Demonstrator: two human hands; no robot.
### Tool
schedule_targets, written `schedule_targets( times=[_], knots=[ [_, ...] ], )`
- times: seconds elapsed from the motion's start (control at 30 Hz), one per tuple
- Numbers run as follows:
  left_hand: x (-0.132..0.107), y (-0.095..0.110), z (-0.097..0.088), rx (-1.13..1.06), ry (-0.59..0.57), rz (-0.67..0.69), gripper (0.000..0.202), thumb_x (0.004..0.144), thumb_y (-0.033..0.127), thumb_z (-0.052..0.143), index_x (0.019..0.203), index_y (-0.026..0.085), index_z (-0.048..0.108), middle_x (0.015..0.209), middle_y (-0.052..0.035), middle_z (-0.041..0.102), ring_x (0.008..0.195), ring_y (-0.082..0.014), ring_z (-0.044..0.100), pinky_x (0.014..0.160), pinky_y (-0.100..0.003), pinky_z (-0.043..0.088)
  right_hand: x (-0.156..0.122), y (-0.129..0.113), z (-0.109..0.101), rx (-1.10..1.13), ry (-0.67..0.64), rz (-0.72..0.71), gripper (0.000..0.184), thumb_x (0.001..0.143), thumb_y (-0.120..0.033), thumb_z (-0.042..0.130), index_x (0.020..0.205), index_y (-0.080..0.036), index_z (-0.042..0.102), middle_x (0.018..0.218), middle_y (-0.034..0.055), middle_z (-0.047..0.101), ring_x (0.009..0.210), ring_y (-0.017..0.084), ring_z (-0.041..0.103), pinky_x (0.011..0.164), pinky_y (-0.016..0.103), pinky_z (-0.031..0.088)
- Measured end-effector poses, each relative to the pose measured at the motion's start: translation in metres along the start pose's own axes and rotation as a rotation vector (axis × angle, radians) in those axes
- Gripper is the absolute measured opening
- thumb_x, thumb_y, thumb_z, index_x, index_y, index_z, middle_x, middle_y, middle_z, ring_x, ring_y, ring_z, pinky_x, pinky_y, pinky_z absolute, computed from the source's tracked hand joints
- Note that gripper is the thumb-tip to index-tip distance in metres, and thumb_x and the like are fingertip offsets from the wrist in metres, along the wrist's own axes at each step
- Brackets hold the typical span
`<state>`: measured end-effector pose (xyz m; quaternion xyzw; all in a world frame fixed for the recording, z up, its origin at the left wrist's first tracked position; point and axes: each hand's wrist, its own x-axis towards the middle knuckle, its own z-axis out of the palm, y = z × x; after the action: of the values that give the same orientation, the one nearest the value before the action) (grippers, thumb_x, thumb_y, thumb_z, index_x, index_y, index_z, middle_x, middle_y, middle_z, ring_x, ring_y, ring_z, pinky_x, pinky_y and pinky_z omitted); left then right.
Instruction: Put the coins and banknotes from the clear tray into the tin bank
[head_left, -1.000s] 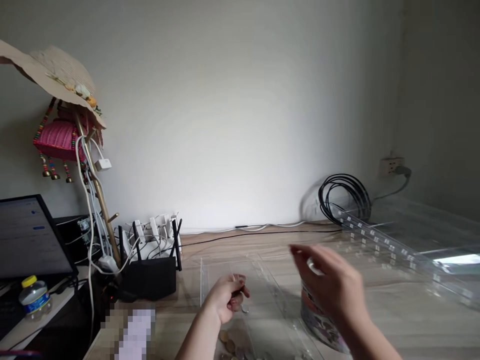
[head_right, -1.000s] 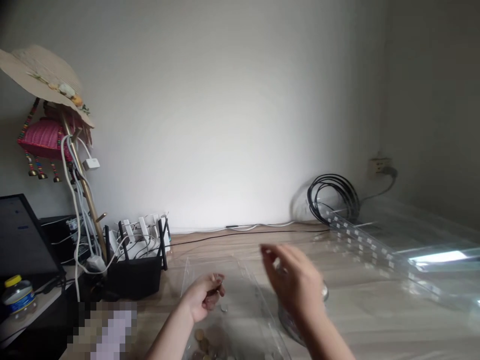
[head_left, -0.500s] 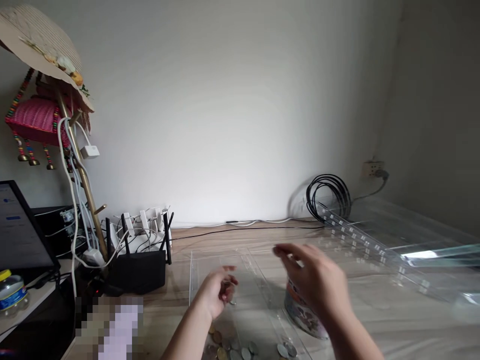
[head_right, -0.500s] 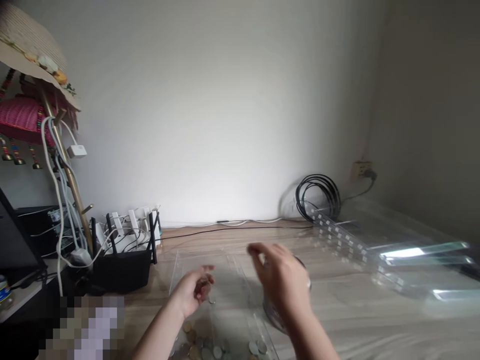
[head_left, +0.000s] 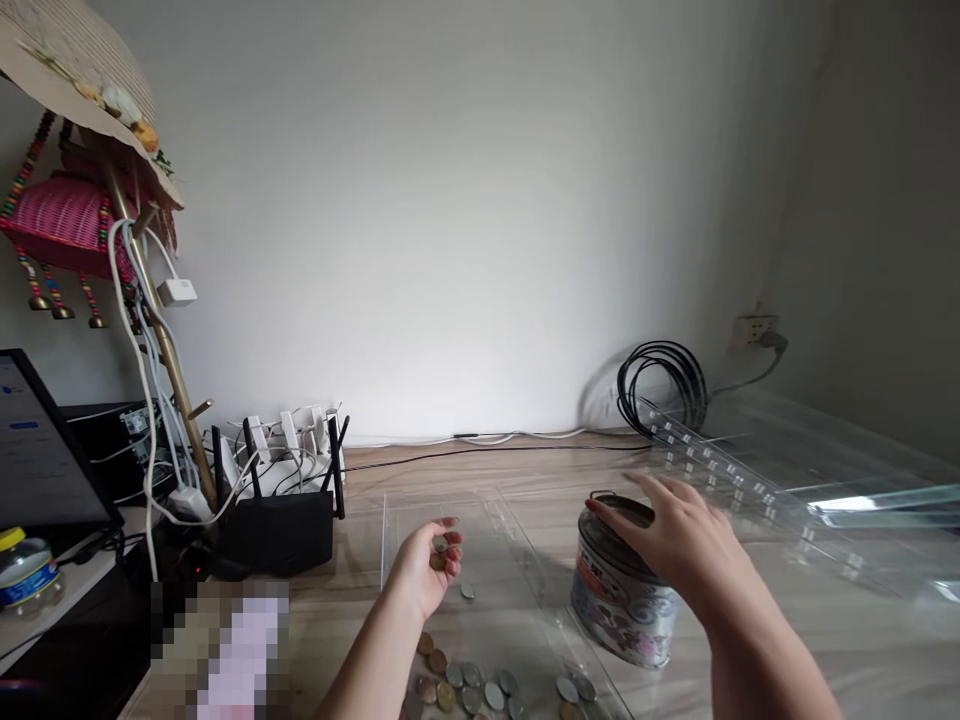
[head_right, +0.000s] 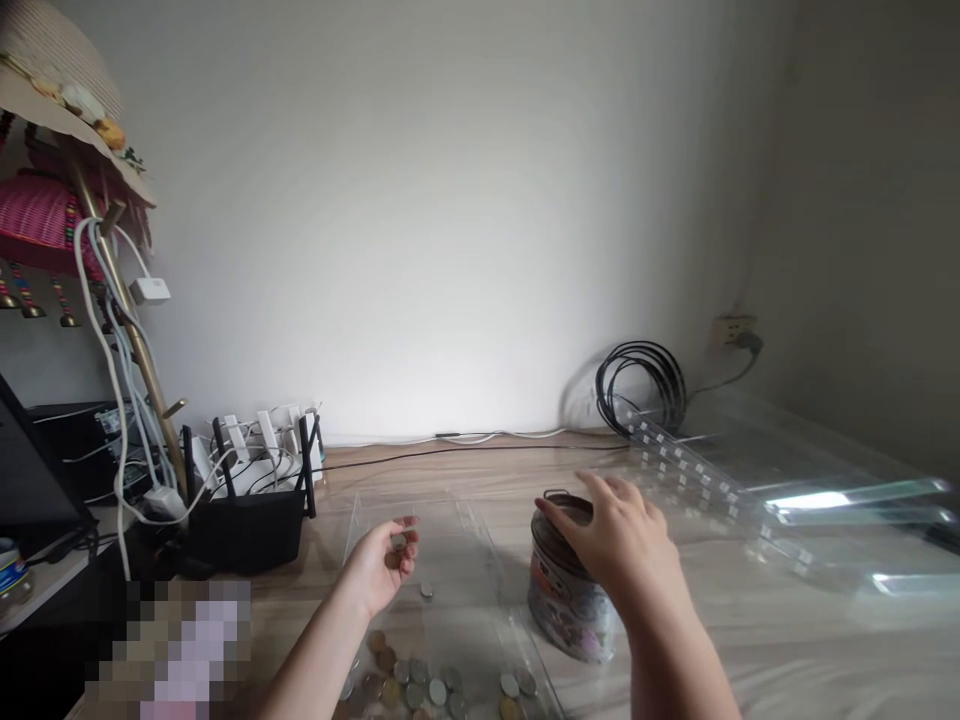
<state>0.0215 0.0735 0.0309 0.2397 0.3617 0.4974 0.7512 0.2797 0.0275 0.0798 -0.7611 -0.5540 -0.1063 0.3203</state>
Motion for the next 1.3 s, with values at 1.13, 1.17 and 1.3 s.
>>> schedule_targets(
  times=[1.13,1.17,1.3],
  knots=[
    [-0.003,0.001,0.003,-0.109,-0.336,-0.236,0.04,0.083,0.044,0.03,0.075,0.01,0.05,0.06,-0.006,0.053,0.051,-0.0117,0.052,0.053,-0.024,0.042,-0.046,-0.111,0.061,0.364,-0.457,-0.678,0.023,0.076,-0.025,0.047,0.093,-0.027,0.062,0.081,0.0003,0.058,0.067,0.011,0.054,0.057,0.019,0.038],
    [-0.003,0.001,0.003,-0.107,-0.337,-0.243,0.04,0.083,0.043,0.03,0.075,0.01,0.051,0.059,-0.0061,0.053,0.051,-0.0118,0.052,0.053,-0.024,0.042,-0.046,-0.111,0.061,0.368,-0.452,-0.666,0.021,0.075,-0.025,0.047,0.09,-0.027,0.062,0.08,0.0,0.058,0.065,0.011,0.054,0.056,0.019,0.037],
    [-0.003,0.0,0.001,-0.111,-0.252,-0.186,0.032,0.081,0.035,0.037,0.083,0.008,0.052,0.071,-0.0125,0.059,0.067,-0.0178,0.059,0.063,-0.028,0.046,-0.034,-0.094,0.038,0.344,-0.177,-0.517,0.019,0.077,-0.029,0.045,0.079,-0.023,0.063,0.077,0.0016,0.061,0.062,0.011,0.053,0.054,0.02,0.035]
  ],
)
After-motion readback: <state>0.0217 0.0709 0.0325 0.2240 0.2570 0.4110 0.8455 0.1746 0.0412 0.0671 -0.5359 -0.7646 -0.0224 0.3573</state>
